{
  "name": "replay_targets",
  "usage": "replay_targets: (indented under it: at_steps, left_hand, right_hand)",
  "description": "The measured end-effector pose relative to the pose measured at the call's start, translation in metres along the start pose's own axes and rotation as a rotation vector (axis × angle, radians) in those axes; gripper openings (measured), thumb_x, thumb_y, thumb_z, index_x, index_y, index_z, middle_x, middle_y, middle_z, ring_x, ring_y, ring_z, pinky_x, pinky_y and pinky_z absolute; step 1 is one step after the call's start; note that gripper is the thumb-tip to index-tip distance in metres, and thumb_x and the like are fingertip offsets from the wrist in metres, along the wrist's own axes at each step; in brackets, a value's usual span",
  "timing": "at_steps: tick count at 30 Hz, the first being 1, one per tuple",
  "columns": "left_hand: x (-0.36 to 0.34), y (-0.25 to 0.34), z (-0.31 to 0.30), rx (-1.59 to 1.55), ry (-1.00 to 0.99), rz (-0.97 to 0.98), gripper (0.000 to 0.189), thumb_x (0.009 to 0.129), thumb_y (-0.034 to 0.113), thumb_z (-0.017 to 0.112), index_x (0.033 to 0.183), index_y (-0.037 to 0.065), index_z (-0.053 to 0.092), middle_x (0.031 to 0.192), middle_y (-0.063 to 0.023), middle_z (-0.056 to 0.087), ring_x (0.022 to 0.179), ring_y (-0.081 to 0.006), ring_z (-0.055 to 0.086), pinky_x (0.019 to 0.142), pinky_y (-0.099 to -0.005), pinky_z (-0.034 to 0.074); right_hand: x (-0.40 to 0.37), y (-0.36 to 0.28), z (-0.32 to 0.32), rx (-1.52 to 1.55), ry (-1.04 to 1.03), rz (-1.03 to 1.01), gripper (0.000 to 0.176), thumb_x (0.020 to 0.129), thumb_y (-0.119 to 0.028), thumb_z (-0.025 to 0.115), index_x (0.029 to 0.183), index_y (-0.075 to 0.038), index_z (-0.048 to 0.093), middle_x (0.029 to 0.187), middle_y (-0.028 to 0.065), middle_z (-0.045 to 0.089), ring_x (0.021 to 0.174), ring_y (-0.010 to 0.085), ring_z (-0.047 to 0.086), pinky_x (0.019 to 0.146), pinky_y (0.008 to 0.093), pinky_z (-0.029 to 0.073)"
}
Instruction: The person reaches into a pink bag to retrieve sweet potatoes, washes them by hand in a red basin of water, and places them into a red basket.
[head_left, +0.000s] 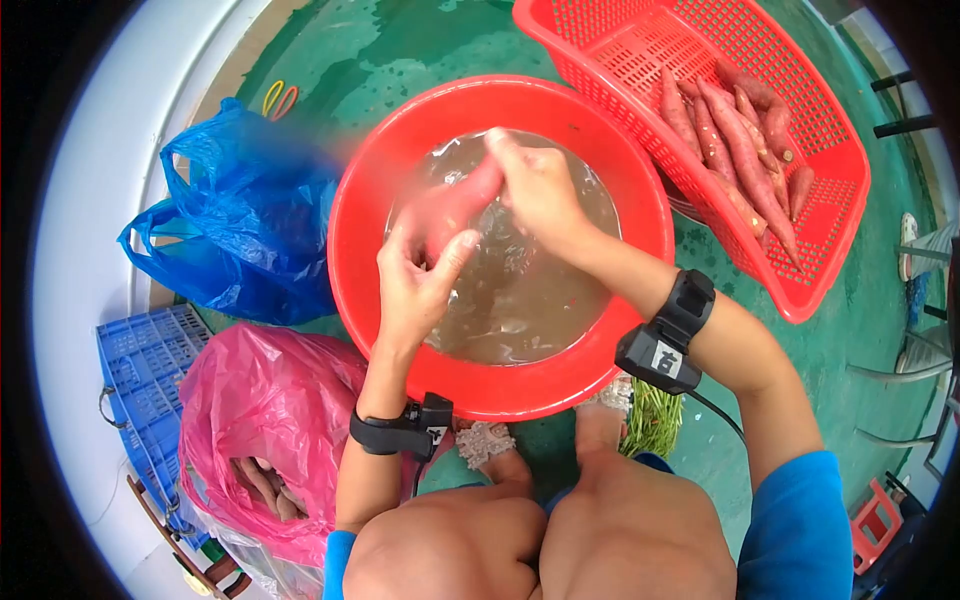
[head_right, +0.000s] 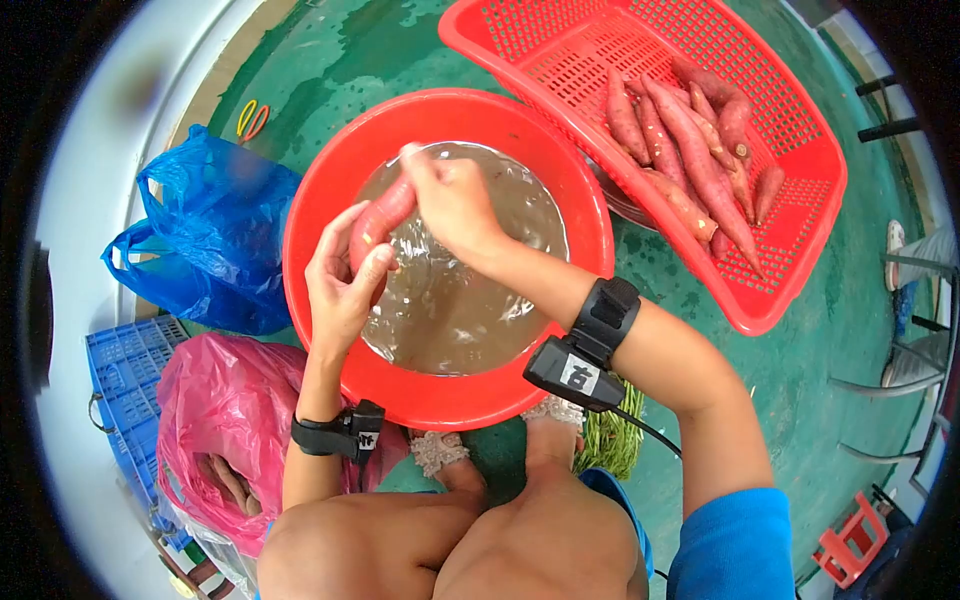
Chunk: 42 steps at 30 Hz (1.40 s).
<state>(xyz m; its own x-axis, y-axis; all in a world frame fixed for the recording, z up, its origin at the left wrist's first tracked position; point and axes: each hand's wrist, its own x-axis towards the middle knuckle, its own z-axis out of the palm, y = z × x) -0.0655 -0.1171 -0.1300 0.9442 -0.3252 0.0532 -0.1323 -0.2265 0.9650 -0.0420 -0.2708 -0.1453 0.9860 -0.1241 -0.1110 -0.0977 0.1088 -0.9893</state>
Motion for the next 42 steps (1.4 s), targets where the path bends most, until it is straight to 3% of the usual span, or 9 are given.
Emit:
replay_targets:
  at_steps: [2,10,20,24,26,32,37,39,42]
  left_hand:
    - [-0.001,0.003,0.003,-0.087,-0.004,-0.055,0.043,0.079,0.008,0.058,0.117,-0.003,0.04,0.102,-0.011,0.054,0.081,-0.0124,0.054,0.069,-0.0245,0.046]
    - [0.003,0.004,-0.004,-0.387,0.001,-0.366,0.039,0.09,0.034,0.036,0.103,0.0,0.047,0.072,-0.0054,0.05,0.054,-0.0114,0.048,0.052,-0.0221,0.042]
    - [0.0,0.004,-0.001,-0.826,-0.168,-0.838,0.037,0.09,0.039,0.033,0.098,0.005,0.044,0.062,-0.006,0.047,0.042,-0.013,0.042,0.041,-0.0276,0.04]
    - [0.001,-0.017,-0.003,-0.869,-0.066,-0.844,0.035,0.09,0.038,0.031,0.099,0.006,0.043,0.066,-0.0065,0.047,0.047,-0.015,0.044,0.045,-0.0301,0.041]
    - [0.004,-0.029,-0.003,-0.875,0.22,-0.903,0.035,0.09,0.038,0.031,0.1,0.006,0.042,0.072,-0.0069,0.048,0.054,-0.0171,0.047,0.051,-0.0319,0.043]
    - [0.001,-0.084,-0.014,-1.061,0.31,-1.1,0.03,0.086,0.031,0.046,0.1,0.003,0.046,0.082,-0.008,0.05,0.075,-0.0227,0.05,0.072,-0.0369,0.044]
    - [0.003,-0.092,-0.005,-0.952,0.267,-1.252,0.039,0.083,0.032,0.052,0.105,0.002,0.044,0.094,-0.012,0.053,0.087,-0.0252,0.053,0.08,-0.0394,0.043]
    - [-0.002,-0.106,-0.004,-0.919,0.138,-1.12,0.039,0.084,0.039,0.049,0.102,0.004,0.047,0.089,-0.0112,0.055,0.081,-0.0235,0.055,0.077,-0.0391,0.045]
    - [0.002,-0.083,0.004,-0.967,0.142,-1.055,0.025,0.083,0.019,0.049,0.1,0.001,0.046,0.087,-0.0106,0.053,0.084,-0.0228,0.053,0.078,-0.0364,0.045]
  right_hand:
    - [0.004,0.002,-0.004,0.171,0.077,0.255,0.044,0.086,-0.038,0.044,0.059,-0.005,0.054,0.044,-0.0007,0.04,0.036,0.0071,0.037,0.031,0.0243,0.028]
    - [-0.007,-0.017,-0.01,-0.075,-0.281,-0.013,0.036,0.082,-0.036,0.051,0.076,-0.001,0.057,0.063,0.0021,0.054,0.053,0.0089,0.048,0.049,0.0265,0.039]
    - [0.004,0.006,-0.008,-0.013,-0.032,-0.012,0.047,0.087,-0.033,0.041,0.057,0.002,0.051,0.047,0.0033,0.044,0.045,0.01,0.041,0.044,0.0277,0.036]
    - [0.007,0.023,-0.015,0.003,-0.295,0.482,0.034,0.087,-0.032,0.043,0.082,0.0,0.054,0.062,0.005,0.05,0.049,0.0125,0.048,0.047,0.0259,0.044]
    - [0.008,0.054,-0.013,-0.16,-0.479,0.797,0.031,0.086,-0.028,0.043,0.09,0.001,0.053,0.075,0.0086,0.052,0.058,0.0146,0.052,0.049,0.0278,0.045]
    - [0.02,0.073,-0.004,-0.751,-0.582,1.026,0.035,0.082,-0.027,0.046,0.102,0.001,0.053,0.102,0.0143,0.055,0.089,0.0249,0.058,0.063,0.0371,0.05]
    - [0.02,0.062,0.012,-0.272,-0.108,0.811,0.031,0.082,-0.024,0.046,0.096,0.002,0.055,0.096,0.0145,0.059,0.082,0.0241,0.06,0.068,0.0366,0.05]
    - [0.017,0.053,0.017,0.403,-0.58,0.795,0.029,0.079,-0.026,0.052,0.092,0.0,0.057,0.088,0.012,0.061,0.081,0.025,0.06,0.067,0.0356,0.049]
    - [0.015,0.017,0.017,-0.051,-0.691,0.558,0.032,0.08,-0.024,0.051,0.097,0.004,0.056,0.096,0.0119,0.059,0.088,0.0252,0.057,0.075,0.0343,0.048]
